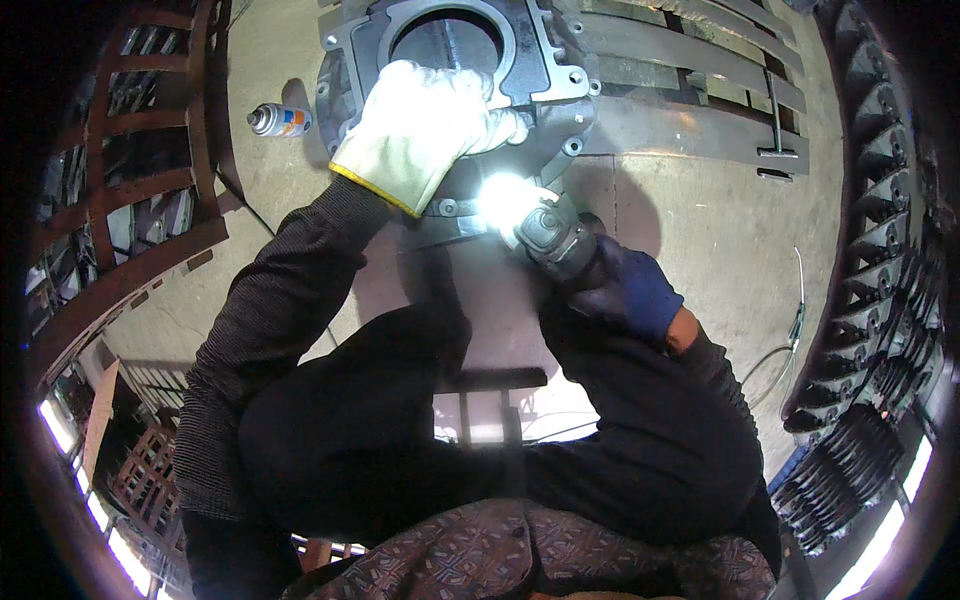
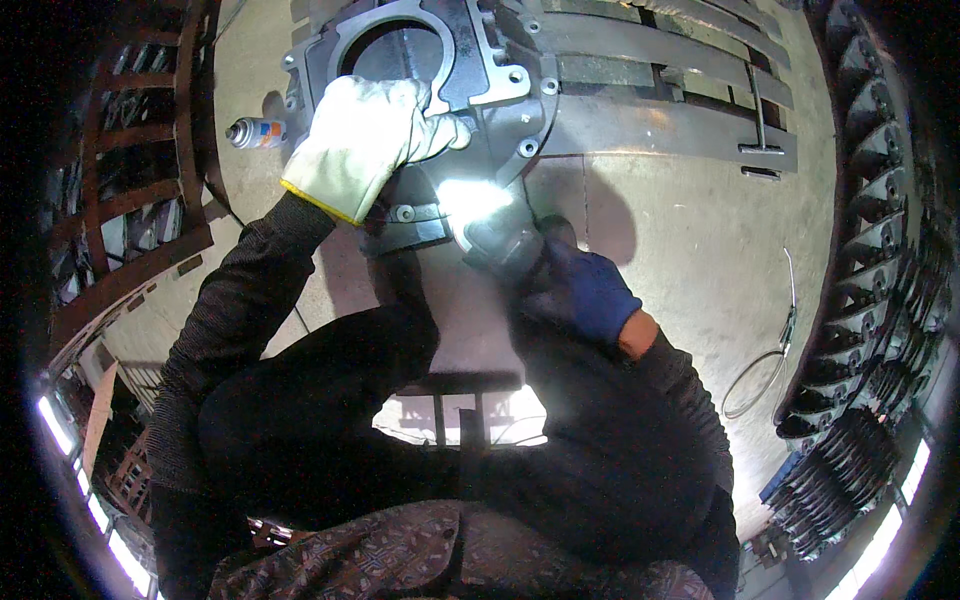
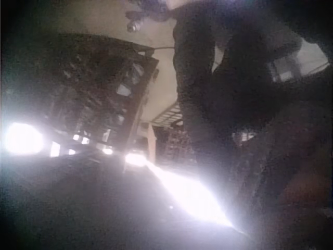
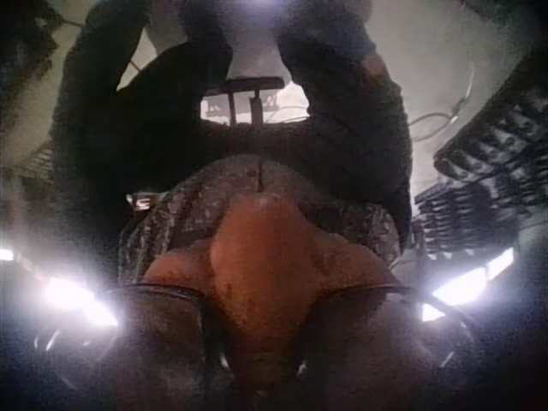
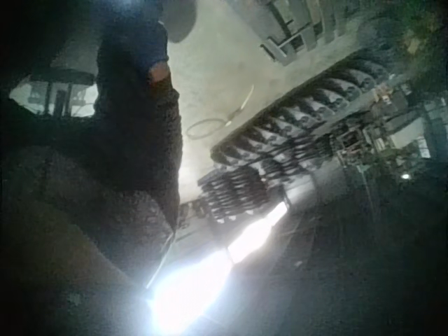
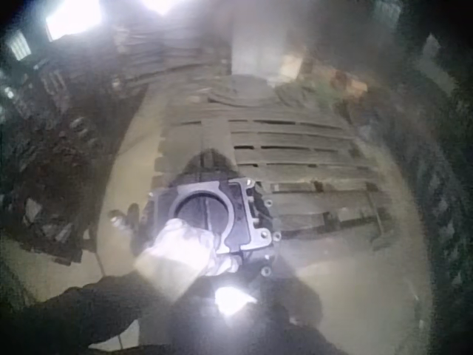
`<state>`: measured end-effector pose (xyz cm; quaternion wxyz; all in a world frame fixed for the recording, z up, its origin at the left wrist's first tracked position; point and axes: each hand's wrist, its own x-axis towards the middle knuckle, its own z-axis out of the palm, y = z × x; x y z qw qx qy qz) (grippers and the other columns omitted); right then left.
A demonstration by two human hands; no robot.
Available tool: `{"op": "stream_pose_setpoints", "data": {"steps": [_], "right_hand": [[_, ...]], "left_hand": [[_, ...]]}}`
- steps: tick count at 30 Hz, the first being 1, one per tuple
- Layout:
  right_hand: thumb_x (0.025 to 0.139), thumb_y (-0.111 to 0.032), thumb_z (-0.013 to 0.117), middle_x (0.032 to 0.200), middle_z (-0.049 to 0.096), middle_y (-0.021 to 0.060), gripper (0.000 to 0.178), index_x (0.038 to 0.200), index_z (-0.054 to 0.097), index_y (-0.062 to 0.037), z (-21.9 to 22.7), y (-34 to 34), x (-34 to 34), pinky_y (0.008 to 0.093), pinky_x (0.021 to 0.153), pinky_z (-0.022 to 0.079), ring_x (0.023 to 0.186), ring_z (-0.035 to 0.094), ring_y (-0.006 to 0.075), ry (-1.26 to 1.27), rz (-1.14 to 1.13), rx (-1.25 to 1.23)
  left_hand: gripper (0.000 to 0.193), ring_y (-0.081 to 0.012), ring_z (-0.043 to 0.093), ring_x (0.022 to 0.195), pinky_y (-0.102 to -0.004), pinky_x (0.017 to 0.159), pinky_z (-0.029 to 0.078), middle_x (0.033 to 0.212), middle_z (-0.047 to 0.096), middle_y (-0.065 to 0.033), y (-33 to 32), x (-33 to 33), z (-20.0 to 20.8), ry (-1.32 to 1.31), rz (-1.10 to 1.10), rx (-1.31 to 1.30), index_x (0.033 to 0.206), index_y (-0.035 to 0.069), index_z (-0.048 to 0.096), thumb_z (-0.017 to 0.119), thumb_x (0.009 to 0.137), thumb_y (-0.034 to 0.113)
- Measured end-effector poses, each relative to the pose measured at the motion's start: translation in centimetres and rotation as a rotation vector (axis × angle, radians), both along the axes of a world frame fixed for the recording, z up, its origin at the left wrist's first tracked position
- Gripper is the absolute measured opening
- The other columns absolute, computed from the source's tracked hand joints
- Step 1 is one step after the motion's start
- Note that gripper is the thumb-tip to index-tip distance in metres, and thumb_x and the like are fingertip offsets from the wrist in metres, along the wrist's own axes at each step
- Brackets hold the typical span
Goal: The person grinds the edges of a metal part using an angle grinder, then flips it over and continues grinding. They inspect the part and place it on a rack with other similar parts.
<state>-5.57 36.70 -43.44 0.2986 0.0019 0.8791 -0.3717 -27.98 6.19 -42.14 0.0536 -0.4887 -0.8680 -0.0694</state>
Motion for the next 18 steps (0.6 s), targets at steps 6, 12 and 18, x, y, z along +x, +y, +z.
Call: {"op": "stream_pose_setpoints", "data": {"steps": [6,12,18], "right_hand": [[0.080,-0.047,0.083,0.108,0.075,0.0241,0.084,0.144,0.047,-0.0055,0.0,-0.7,-0.7,0.0528,0.087,0.058,0.103,0.072,0.0461,-0.106,0.046,0.060],[0.082,-0.047,0.082,0.111,0.074,0.0253,0.077,0.141,0.052,-0.0073,0.5,-1.3,-1.4,0.0544,0.089,0.057,0.105,0.071,0.0470,-0.109,-0.007,0.093],[0.079,-0.047,0.083,0.110,0.073,0.0277,0.078,0.140,0.054,-0.0074,0.4,-1.4,-1.2,0.0542,0.087,0.058,0.104,0.071,0.0476,-0.062,0.012,0.098]], "left_hand": [[0.034,-0.0301,0.071,0.083,-0.0416,0.078,0.052,0.090,0.073,-0.0098,0.9,-0.3,0.0,0.016,-0.030,0.017,0.100,0.011,0.073,0.064,0.098,0.045],[0.034,-0.0302,0.071,0.083,-0.0418,0.078,0.052,0.091,0.073,-0.0099,0.3,-0.3,-0.1,0.010,-0.031,-0.012,0.101,0.011,0.073,0.064,0.098,0.044],[0.033,-0.0303,0.071,0.084,-0.0420,0.078,0.052,0.091,0.073,-0.0100,-0.1,-0.3,-0.3,0.007,-0.027,-0.021,0.102,0.011,0.072,0.064,0.098,0.043]]}}
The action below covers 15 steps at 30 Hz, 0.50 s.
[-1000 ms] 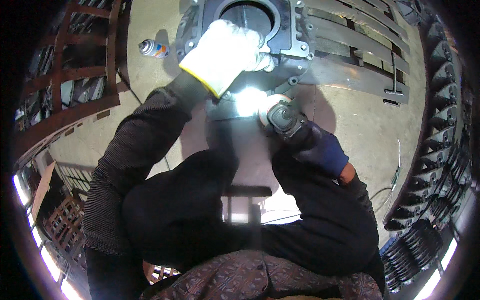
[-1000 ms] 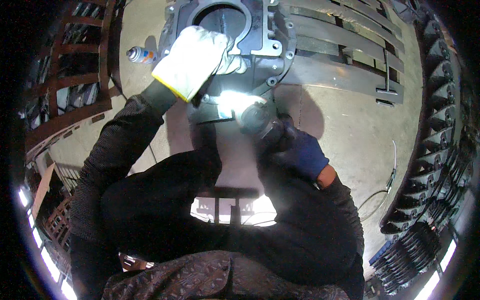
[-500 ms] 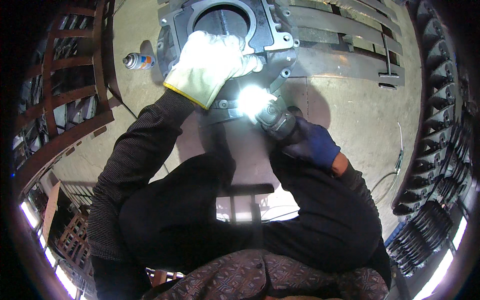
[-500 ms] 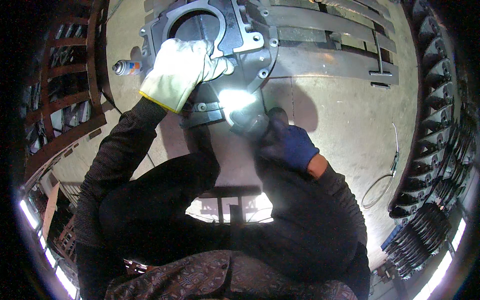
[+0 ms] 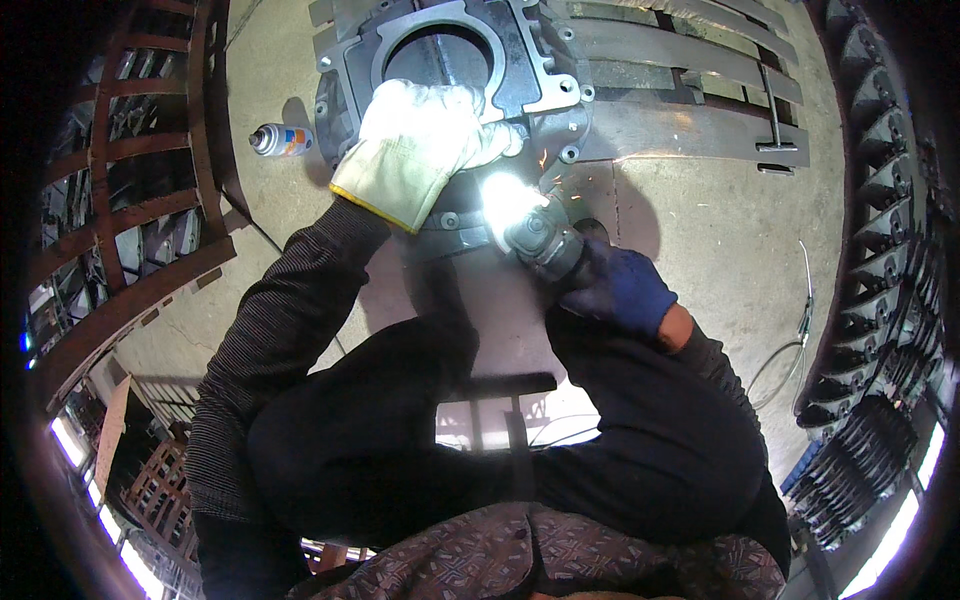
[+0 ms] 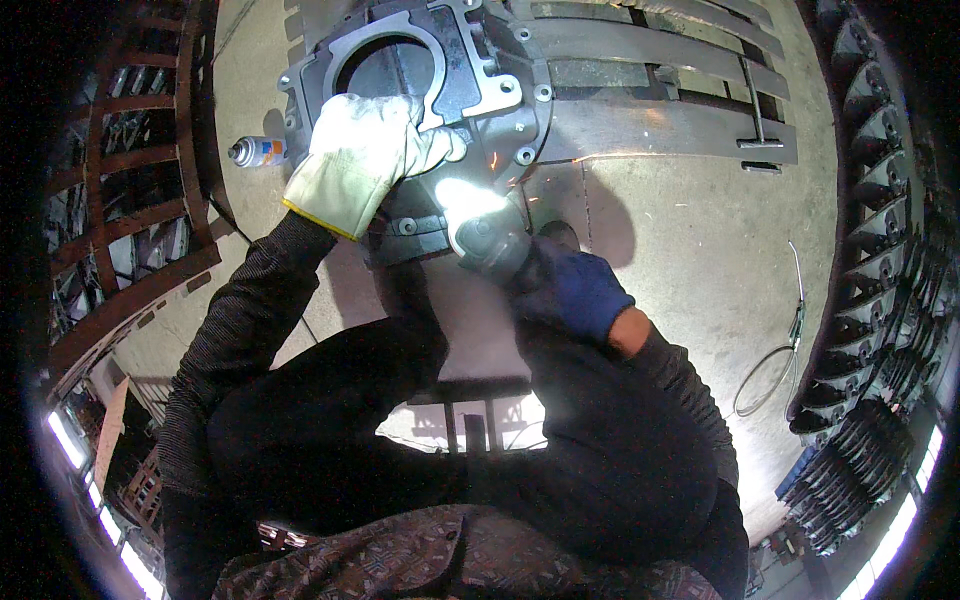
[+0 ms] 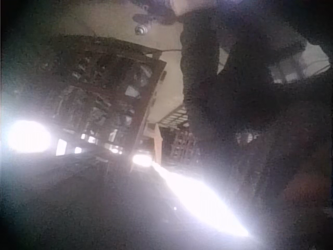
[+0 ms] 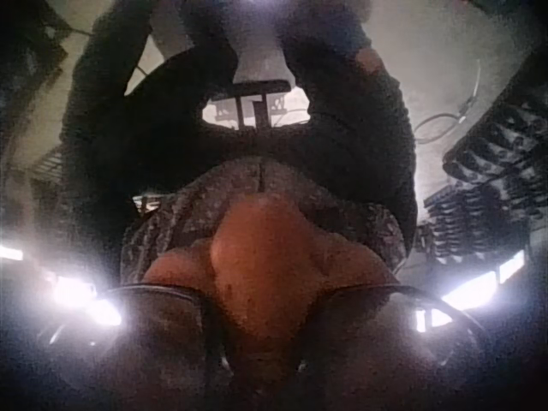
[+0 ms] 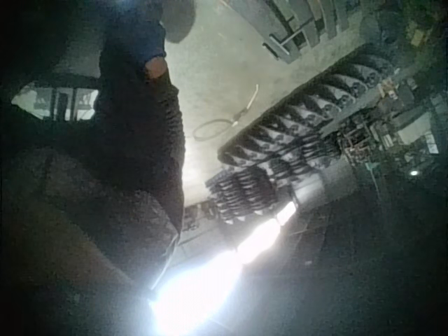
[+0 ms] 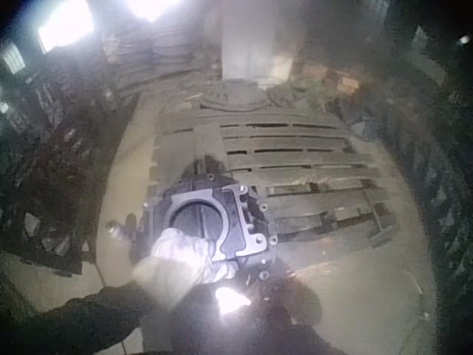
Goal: The person grinds the edges of a metal part using an angle grinder, then flips it over and continues grinding. They inspect the part and place it on a rack with other similar parts.
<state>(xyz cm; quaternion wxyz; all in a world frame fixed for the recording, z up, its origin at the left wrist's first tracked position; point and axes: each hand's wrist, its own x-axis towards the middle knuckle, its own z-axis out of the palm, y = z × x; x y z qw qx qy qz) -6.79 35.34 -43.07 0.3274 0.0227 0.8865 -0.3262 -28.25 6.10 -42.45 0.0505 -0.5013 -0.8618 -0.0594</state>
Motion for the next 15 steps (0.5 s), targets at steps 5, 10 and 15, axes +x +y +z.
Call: {"op": "stream_pose_setpoints", "data": {"steps": [5,10,15], "right_hand": [[0.080,-0.045,0.083,0.105,0.074,0.0271,0.073,0.136,0.054,-0.0071,0.5,0.6,1.0,0.0535,0.084,0.059,0.098,0.072,0.0474,-0.053,0.024,0.001],[0.081,-0.044,0.082,0.104,0.075,0.0260,0.071,0.134,0.054,-0.0065,0.1,0.8,0.8,0.0540,0.084,0.059,0.097,0.072,0.0474,0.003,0.051,-0.028],[0.082,-0.046,0.081,0.104,0.074,0.0263,0.069,0.133,0.056,-0.0061,-0.7,0.7,0.7,0.0551,0.084,0.058,0.097,0.072,0.0481,0.037,0.010,-0.010]], "left_hand": [[0.032,-0.0304,0.070,0.084,-0.0422,0.078,0.052,0.092,0.073,-0.0101,0.3,0.0,0.1,-0.002,-0.006,0.005,0.102,0.011,0.072,0.064,0.098,0.042],[0.032,-0.0305,0.070,0.085,-0.0423,0.078,0.052,0.093,0.072,-0.0101,1.5,-0.2,0.4,0.012,-0.034,0.029,0.103,0.011,0.071,0.064,0.097,0.042],[0.031,-0.0306,0.070,0.085,-0.0425,0.078,0.052,0.093,0.072,-0.0102,2.2,-0.4,0.6,0.016,-0.047,0.032,0.103,0.011,0.071,0.064,0.097,0.041]]}}
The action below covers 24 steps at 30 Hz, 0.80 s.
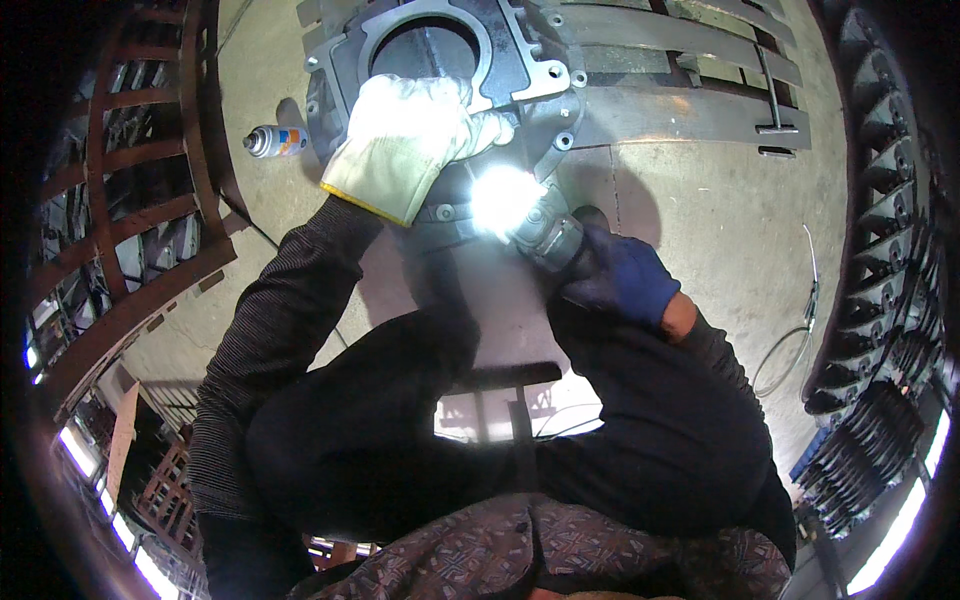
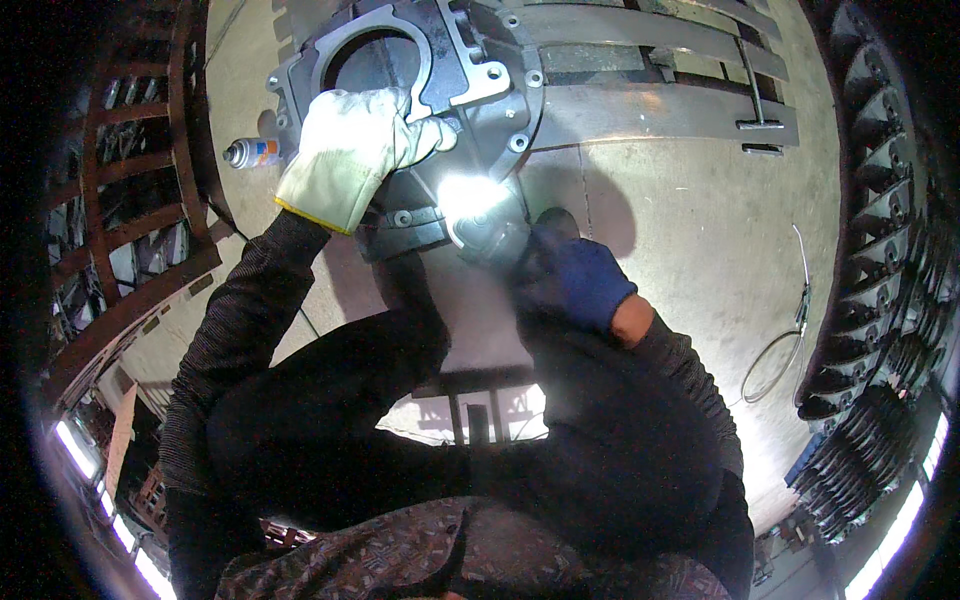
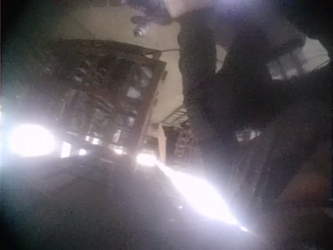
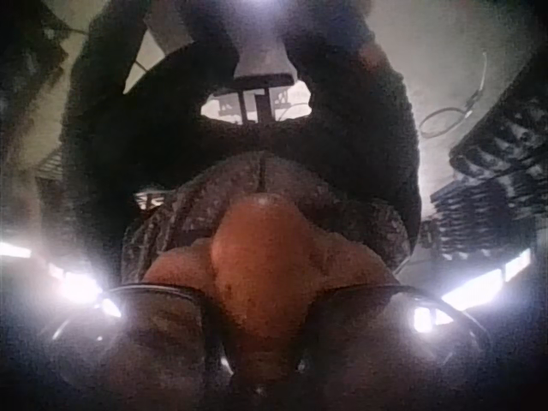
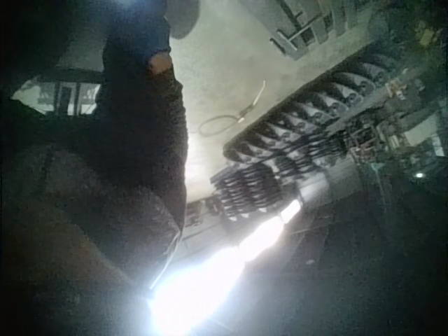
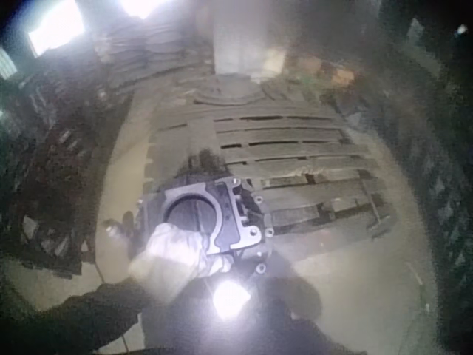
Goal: The person grinds the edges of a metal part using an angle grinder, then flips it over and continues grinding. They inspect the part and place it on a rack with other similar parts.
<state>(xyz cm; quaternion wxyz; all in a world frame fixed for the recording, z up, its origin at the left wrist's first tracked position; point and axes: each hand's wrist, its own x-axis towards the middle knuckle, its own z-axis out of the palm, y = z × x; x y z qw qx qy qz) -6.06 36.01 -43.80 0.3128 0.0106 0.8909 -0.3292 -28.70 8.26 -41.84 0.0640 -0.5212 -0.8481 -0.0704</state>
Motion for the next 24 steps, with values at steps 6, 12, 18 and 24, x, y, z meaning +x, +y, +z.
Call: {"op": "stream_pose_setpoints", "data": {"steps": [6,12,18,24], "right_hand": [[0.083,-0.050,0.080,0.106,0.074,0.0274,0.074,0.137,0.055,-0.0065,-0.2,-0.5,-0.6,0.0557,0.088,0.057,0.100,0.071,0.0492,0.059,0.022,-0.004],[0.082,-0.053,0.080,0.112,0.072,0.0294,0.075,0.136,0.055,-0.0064,0.7,-0.6,-1.0,0.0555,0.090,0.056,0.107,0.069,0.0476,-0.115,0.002,0.012],[0.082,-0.052,0.080,0.103,0.074,0.0274,0.076,0.136,0.055,-0.0054,0.7,-0.7,-0.7,0.0554,0.088,0.057,0.100,0.071,0.0477,-0.021,0.002,-0.006],[0.083,-0.051,0.081,0.101,0.074,0.0272,0.073,0.133,0.056,-0.0046,0.9,0.1,0.2,0.0556,0.084,0.058,0.096,0.072,0.0479,-0.057,0.035,0.021]], "left_hand": [[0.031,-0.0307,0.070,0.086,-0.0427,0.078,0.052,0.094,0.072,-0.0103,-0.9,0.1,-0.3,-0.003,0.015,-0.017,0.104,0.011,0.070,0.064,0.097,0.040],[0.030,-0.0309,0.070,0.087,-0.0429,0.078,0.052,0.095,0.072,-0.0104,-1.6,0.4,-0.6,-0.010,0.030,-0.024,0.105,0.011,0.070,0.064,0.097,0.039],[0.030,-0.0310,0.070,0.087,-0.0431,0.078,0.052,0.095,0.071,-0.0105,-1.7,0.4,-0.7,-0.010,0.031,-0.019,0.106,0.010,0.069,0.064,0.096,0.039],[0.029,-0.0311,0.070,0.088,-0.0433,0.078,0.052,0.096,0.071,-0.0106,-1.7,0.3,-0.9,-0.007,0.023,-0.019,0.106,0.010,0.069,0.065,0.096,0.038]]}}
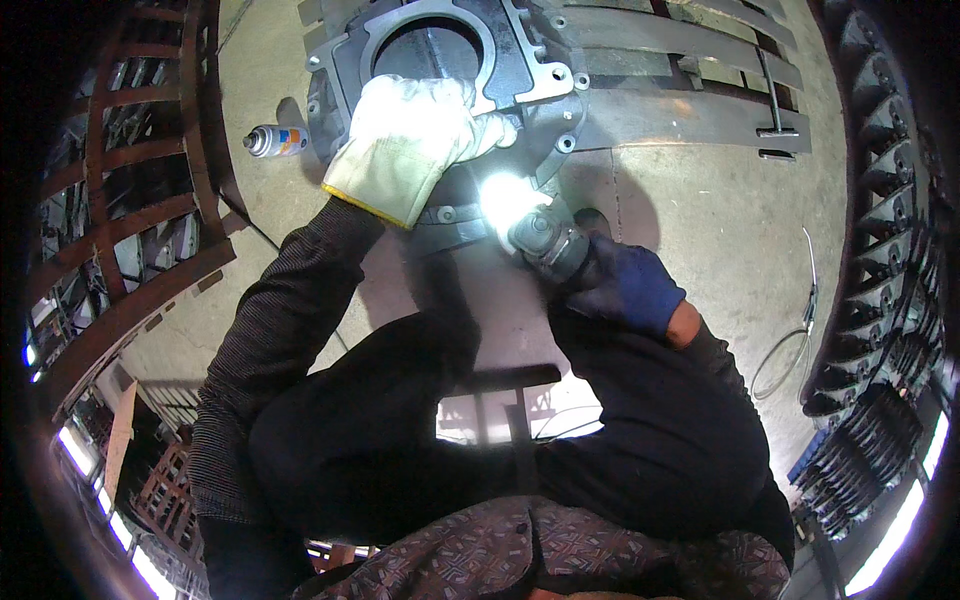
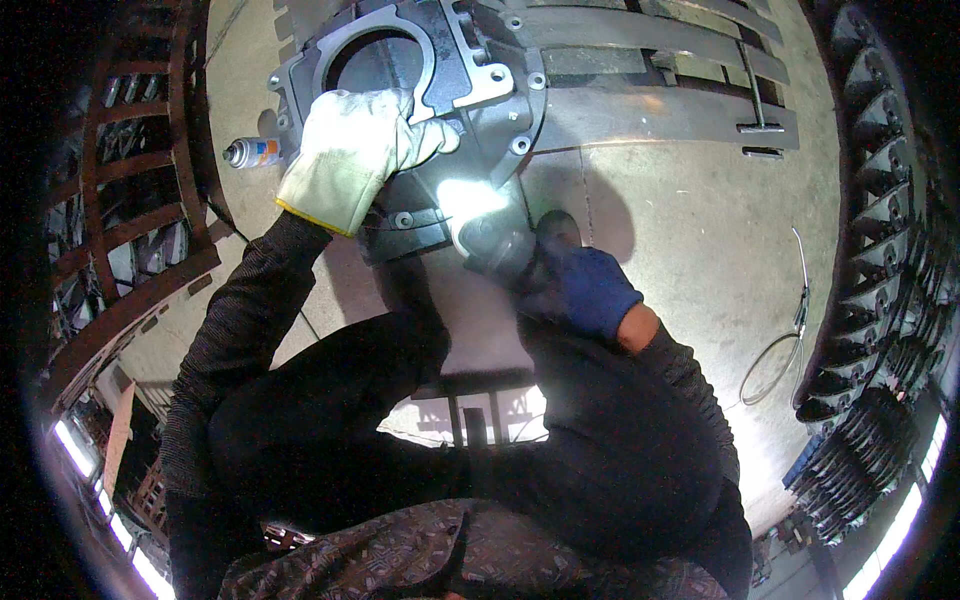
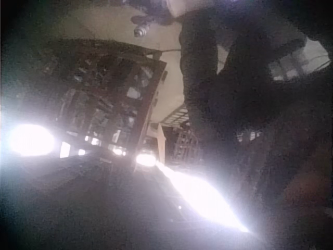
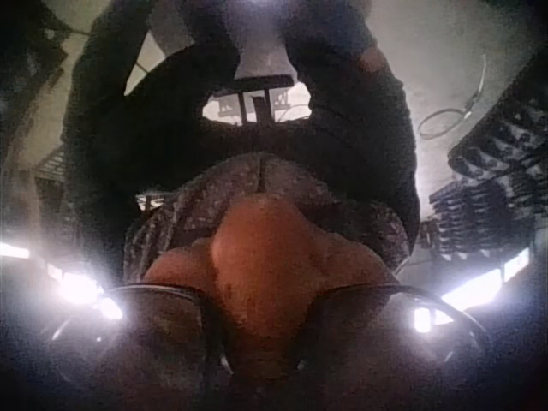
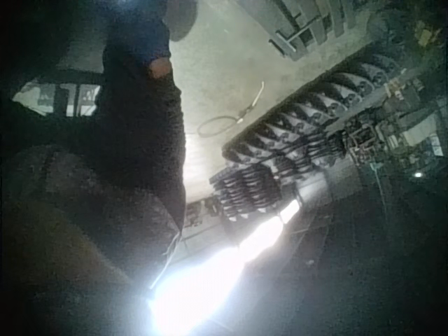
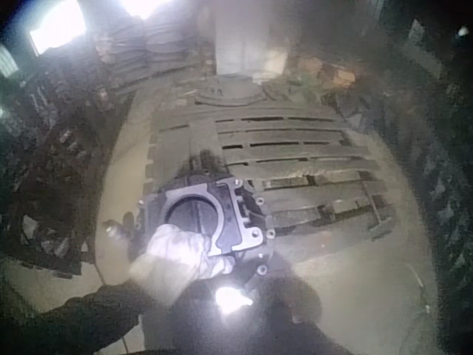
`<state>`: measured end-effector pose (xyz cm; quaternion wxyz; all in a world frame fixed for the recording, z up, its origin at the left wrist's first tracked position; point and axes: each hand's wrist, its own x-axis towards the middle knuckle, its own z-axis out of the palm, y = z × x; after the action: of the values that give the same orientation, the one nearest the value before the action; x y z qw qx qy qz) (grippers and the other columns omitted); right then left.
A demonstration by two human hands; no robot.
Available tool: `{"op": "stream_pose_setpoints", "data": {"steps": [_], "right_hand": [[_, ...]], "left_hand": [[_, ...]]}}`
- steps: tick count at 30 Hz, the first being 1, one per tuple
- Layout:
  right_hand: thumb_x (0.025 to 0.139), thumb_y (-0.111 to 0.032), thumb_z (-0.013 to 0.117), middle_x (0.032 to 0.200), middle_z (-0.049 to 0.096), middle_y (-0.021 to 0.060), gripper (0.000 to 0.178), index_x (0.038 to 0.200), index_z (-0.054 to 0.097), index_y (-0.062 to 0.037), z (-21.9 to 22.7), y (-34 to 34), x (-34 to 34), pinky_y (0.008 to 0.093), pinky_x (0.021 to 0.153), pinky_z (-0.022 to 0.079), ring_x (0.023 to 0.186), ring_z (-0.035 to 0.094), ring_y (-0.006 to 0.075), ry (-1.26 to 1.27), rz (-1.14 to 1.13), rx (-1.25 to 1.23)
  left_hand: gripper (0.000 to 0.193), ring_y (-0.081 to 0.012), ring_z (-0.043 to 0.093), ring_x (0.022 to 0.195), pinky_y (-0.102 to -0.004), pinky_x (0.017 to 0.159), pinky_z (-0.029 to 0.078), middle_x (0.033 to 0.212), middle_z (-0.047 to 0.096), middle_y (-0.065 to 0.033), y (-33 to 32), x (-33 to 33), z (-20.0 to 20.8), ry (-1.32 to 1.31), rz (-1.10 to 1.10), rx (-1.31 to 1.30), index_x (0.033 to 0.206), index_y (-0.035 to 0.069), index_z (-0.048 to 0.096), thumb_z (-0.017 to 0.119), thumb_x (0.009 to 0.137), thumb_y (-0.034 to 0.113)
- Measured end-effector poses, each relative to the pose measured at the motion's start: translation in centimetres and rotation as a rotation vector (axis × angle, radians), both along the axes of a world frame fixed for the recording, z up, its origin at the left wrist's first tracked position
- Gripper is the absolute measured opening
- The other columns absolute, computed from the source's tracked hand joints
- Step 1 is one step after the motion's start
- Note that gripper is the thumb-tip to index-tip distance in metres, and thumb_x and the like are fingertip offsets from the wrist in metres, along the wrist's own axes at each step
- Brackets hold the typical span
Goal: The person grinds the edges of a metal part using an angle grinder, then flips it over and continues grinding. They inspect the part and place it on a rack with other similar parts.
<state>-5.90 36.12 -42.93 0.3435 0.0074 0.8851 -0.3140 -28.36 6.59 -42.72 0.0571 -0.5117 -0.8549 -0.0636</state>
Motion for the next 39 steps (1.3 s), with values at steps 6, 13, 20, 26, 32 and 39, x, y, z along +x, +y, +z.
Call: {"op": "stream_pose_setpoints", "data": {"steps": [6,13,20,26,32,39], "right_hand": [[0.084,-0.050,0.080,0.103,0.073,0.0289,0.072,0.133,0.056,-0.0027,-0.7,-0.4,-0.6,0.0558,0.086,0.058,0.099,0.071,0.0480,0.035,-0.004,-0.020],[0.084,-0.051,0.079,0.111,0.072,0.0298,0.072,0.135,0.055,-0.0051,-0.7,-0.7,-0.7,0.0555,0.090,0.056,0.104,0.070,0.0466,0.048,-0.012,0.013],[0.082,-0.051,0.081,0.104,0.074,0.0284,0.076,0.136,0.054,-0.0040,0.3,-0.5,-0.5,0.0546,0.086,0.058,0.099,0.072,0.0475,0.005,-0.036,0.002],[0.080,-0.049,0.082,0.101,0.074,0.0286,0.074,0.131,0.056,-0.0032,0.8,-0.1,-0.4,0.0541,0.085,0.058,0.096,0.072,0.0482,0.003,-0.050,-0.020],[0.081,-0.048,0.081,0.100,0.074,0.0283,0.066,0.124,0.058,-0.0043,-0.4,-0.2,-0.7,0.0547,0.087,0.057,0.097,0.072,0.0477,0.017,-0.047,-0.024],[0.079,-0.052,0.082,0.101,0.075,0.0261,0.072,0.129,0.058,-0.0060,0.4,-0.1,-0.6,0.0544,0.086,0.058,0.096,0.072,0.0478,-0.058,-0.048,-0.007]], "left_hand": [[0.029,-0.0312,0.070,0.089,-0.0435,0.078,0.052,0.097,0.071,-0.0107,-0.1,0.1,0.1,-0.001,-0.007,-0.002,0.107,0.010,0.068,0.065,0.096,0.037],[0.029,-0.0314,0.069,0.089,-0.0438,0.079,0.051,0.098,0.071,-0.0109,-0.3,0.1,-0.1,-0.008,-0.005,-0.003,0.108,0.010,0.068,0.065,0.096,0.036],[0.029,-0.0315,0.069,0.090,-0.0440,0.079,0.051,0.098,0.070,-0.0110,0.2,-0.1,0.1,0.005,-0.024,0.010,0.109,0.010,0.067,0.065,0.095,0.035],[0.028,-0.0316,0.069,0.091,-0.0442,0.079,0.051,0.099,0.070,-0.0111,1.1,-0.5,0.3,0.031,-0.061,0.031,0.109,0.010,0.067,0.065,0.095,0.034],[0.028,-0.0317,0.069,0.091,-0.0444,0.079,0.051,0.100,0.070,-0.0112,1.4,-0.5,0.6,0.044,-0.080,0.028,0.110,0.010,0.066,0.065,0.095,0.033],[0.028,-0.0319,0.069,0.092,-0.0447,0.079,0.051,0.101,0.069,-0.0113,1.3,-0.9,0.4,0.072,-0.087,0.024,0.111,0.010,0.065,0.065,0.095,0.033]]}}
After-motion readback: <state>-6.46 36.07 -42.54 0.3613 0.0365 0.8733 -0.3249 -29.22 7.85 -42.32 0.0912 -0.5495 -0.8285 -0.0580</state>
